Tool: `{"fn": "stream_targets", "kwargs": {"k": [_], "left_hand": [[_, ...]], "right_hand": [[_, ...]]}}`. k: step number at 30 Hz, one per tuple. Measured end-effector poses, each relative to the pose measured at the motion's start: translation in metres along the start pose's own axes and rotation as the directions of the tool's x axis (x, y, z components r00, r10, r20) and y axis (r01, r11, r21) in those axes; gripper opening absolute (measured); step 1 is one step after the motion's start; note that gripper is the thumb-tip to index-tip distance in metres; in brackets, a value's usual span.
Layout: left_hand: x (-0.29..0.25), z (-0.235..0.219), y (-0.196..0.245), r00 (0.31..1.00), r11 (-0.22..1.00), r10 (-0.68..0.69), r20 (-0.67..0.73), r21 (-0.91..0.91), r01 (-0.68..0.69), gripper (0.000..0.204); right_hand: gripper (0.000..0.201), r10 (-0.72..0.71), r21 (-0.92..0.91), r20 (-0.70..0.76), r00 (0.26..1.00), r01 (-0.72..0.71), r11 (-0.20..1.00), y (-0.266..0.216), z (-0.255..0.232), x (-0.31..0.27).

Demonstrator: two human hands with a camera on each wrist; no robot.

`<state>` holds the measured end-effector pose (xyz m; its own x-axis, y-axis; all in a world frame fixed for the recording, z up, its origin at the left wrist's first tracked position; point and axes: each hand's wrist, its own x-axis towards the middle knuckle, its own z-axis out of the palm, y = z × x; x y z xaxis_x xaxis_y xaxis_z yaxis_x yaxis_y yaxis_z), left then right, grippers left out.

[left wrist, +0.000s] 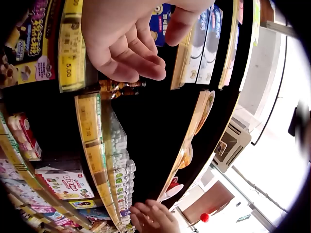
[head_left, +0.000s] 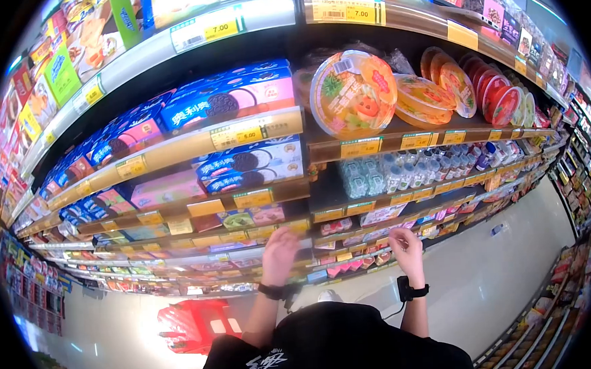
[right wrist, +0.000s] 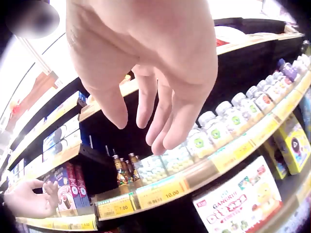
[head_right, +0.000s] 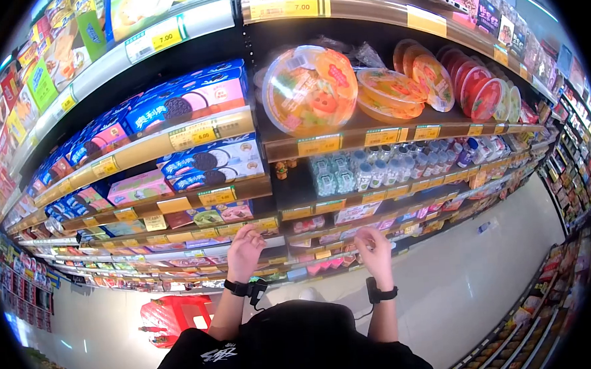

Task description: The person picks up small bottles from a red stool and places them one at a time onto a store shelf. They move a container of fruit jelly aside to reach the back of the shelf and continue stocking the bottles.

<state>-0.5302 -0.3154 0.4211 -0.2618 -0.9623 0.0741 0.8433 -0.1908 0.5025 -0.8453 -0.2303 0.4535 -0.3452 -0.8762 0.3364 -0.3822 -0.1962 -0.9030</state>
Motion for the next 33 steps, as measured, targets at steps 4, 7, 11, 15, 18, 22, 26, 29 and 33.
{"fn": "stream_targets", "kwargs": {"k": [4, 7, 11, 15, 18, 22, 26, 29, 33], "left_hand": [[-0.02, -0.021, 0.008, 0.999, 1.0, 0.011, -0.043, -0.008, -0.011, 0.032], [-0.043, -0.027, 0.019, 0.995, 0.999, 0.029, -0.099, 0.035, -0.026, 0.032], [-0.087, -0.034, 0.035, 0.984, 0.994, 0.097, -0.151, 0.057, -0.089, 0.034], [-0.15, -0.056, 0.046, 0.969, 0.989, 0.149, -0.199, 0.054, -0.141, 0.031], [-0.201, -0.066, 0.052, 0.944, 0.988, 0.152, -0.291, 0.022, -0.152, 0.025], [-0.25, -0.08, 0.057, 0.911, 0.984, 0.169, -0.376, 0.014, -0.177, 0.026], [-0.289, -0.094, 0.051, 0.916, 0.977, 0.212, -0.342, 0.069, -0.201, 0.029], [-0.317, -0.093, 0.051, 0.899, 0.975, 0.222, -0.378, 0.078, -0.208, 0.03], [-0.331, -0.078, 0.065, 0.877, 0.959, 0.283, -0.389, 0.091, -0.269, 0.029]], "right_hand": [[0.018, 0.066, 0.006, -0.024, 0.998, -0.066, 0.998, 0.006, 0.006, -0.028], [0.017, 0.108, 0.06, 0.031, 0.994, -0.11, 0.992, 0.002, 0.016, -0.044], [0.019, 0.013, 0.034, 0.117, 0.993, -0.017, 0.999, 0.017, 0.032, -0.063], [0.016, -0.034, -0.042, 0.126, 0.991, 0.04, 0.998, -0.008, 0.054, -0.087], [0.016, -0.043, 0.015, 0.202, 0.978, 0.04, 0.999, -0.006, 0.07, -0.11], [0.016, -0.053, 0.039, 0.213, 0.976, 0.046, 0.998, -0.006, 0.082, -0.149], [0.015, -0.058, 0.017, 0.272, 0.961, 0.055, 0.998, -0.001, 0.091, -0.174], [0.015, -0.066, -0.024, 0.353, 0.933, 0.08, 0.996, -0.015, 0.106, -0.178], [0.016, -0.127, -0.044, 0.433, 0.893, 0.162, 0.986, -0.056, 0.122, -0.166]]}}
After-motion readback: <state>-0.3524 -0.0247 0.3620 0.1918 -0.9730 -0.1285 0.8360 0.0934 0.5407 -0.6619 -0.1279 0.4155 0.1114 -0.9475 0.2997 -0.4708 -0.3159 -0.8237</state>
